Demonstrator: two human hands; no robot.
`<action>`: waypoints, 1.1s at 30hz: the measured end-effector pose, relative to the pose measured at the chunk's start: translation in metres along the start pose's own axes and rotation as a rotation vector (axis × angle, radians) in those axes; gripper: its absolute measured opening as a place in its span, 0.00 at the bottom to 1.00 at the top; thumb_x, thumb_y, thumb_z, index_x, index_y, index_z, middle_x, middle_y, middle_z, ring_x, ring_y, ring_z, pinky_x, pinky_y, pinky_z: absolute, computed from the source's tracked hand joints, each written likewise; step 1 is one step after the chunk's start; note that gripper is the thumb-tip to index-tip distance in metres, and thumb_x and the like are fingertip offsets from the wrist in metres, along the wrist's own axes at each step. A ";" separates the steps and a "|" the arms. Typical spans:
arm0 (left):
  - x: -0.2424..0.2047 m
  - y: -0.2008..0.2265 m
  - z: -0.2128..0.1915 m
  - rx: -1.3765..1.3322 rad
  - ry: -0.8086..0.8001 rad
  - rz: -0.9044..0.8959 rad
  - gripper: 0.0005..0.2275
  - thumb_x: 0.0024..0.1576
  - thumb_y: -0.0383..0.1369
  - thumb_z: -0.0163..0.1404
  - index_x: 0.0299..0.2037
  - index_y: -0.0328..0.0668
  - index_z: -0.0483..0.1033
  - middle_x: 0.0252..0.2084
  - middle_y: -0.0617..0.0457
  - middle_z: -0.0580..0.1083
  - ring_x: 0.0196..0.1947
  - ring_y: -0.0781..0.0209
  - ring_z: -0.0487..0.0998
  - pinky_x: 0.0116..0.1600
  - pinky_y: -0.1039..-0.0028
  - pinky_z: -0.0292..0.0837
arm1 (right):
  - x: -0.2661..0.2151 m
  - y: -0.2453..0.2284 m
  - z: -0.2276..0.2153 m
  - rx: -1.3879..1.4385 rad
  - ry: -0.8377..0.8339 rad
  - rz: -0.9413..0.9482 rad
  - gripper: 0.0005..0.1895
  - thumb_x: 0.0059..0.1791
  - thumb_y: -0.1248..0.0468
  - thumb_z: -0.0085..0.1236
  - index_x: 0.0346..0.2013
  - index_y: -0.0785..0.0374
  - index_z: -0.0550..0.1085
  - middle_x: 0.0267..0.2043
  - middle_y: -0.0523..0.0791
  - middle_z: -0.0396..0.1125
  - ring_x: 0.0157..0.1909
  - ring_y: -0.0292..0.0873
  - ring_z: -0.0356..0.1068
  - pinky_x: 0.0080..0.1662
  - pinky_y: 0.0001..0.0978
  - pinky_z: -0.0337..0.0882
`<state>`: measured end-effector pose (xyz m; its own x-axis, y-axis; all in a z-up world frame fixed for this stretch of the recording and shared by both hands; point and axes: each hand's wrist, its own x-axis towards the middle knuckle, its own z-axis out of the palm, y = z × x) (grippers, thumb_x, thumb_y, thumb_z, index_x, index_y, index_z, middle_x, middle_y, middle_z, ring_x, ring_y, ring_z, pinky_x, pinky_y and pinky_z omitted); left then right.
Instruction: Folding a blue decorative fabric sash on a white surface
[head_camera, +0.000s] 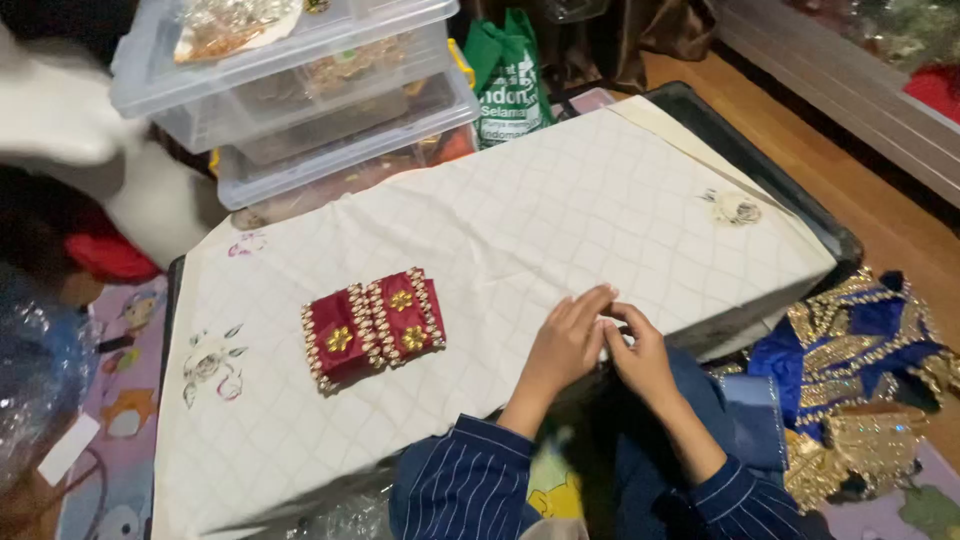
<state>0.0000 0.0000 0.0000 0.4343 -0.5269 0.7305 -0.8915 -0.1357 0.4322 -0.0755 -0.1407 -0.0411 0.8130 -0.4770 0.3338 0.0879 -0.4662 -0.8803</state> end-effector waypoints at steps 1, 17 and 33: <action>-0.002 0.011 0.004 -0.014 -0.011 0.018 0.20 0.62 0.31 0.43 0.65 0.49 0.66 0.63 0.48 0.70 0.56 0.49 0.76 0.62 0.54 0.68 | -0.010 0.004 -0.011 -0.004 0.024 0.005 0.12 0.51 0.69 0.57 0.50 0.60 0.77 0.50 0.49 0.75 0.58 0.51 0.73 0.49 0.41 0.75; -0.052 0.072 0.040 -0.244 -0.329 -0.086 0.26 0.54 0.35 0.55 0.64 0.39 0.68 0.69 0.37 0.63 0.68 0.30 0.58 0.69 0.43 0.51 | -0.102 -0.006 -0.098 -0.077 0.212 -0.161 0.16 0.48 0.74 0.53 0.49 0.62 0.77 0.51 0.50 0.73 0.58 0.57 0.71 0.55 0.49 0.70; -0.087 0.170 0.166 0.050 -0.664 0.004 0.24 0.48 0.38 0.53 0.56 0.41 0.75 0.50 0.37 0.76 0.57 0.37 0.75 0.66 0.52 0.63 | -0.194 0.092 -0.144 -0.007 0.300 0.205 0.31 0.43 0.70 0.62 0.62 0.60 0.69 0.58 0.55 0.67 0.61 0.59 0.67 0.56 0.51 0.70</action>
<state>-0.2101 -0.1162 -0.0776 0.2736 -0.9304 0.2440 -0.9050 -0.1630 0.3930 -0.3087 -0.1984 -0.1383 0.6080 -0.7583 0.2354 -0.0643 -0.3425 -0.9373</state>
